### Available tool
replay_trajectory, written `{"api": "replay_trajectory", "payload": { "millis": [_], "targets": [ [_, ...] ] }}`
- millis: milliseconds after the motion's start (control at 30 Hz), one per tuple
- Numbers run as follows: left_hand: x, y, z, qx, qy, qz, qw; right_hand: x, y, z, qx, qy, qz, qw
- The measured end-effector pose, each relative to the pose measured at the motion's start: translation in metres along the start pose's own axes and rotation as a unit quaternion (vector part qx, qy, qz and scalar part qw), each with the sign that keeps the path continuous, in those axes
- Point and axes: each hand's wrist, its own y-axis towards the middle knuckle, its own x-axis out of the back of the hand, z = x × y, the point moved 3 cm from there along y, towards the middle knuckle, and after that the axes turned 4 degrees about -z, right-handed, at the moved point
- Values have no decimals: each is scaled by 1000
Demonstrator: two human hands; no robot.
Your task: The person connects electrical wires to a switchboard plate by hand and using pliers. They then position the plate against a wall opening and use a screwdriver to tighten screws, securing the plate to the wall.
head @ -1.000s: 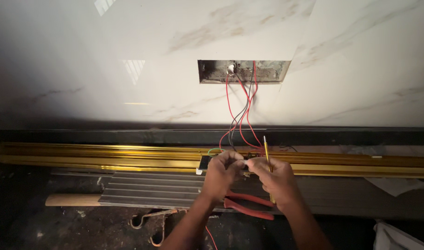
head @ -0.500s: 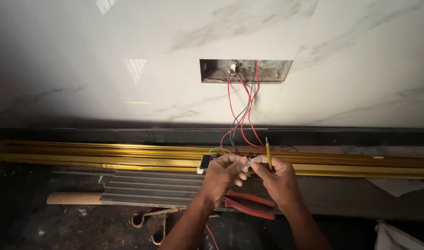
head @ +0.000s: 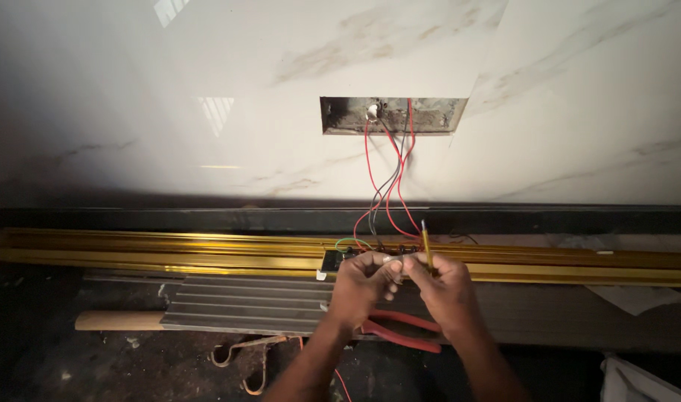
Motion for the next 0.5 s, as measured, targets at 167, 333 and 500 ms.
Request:
{"api": "replay_trajectory", "payload": {
  "millis": [167,333,500],
  "targets": [
    [2,2,17,56,-47,2,997,-4,5,-21,-72,108,40,991],
    [-2,3,29,88,-55,-10,995,-11,3,-24,-74,133,3,988],
    [2,1,36,148,-166,8,975,-27,-5,-13,107,-84,-110,985]
  ]
}}
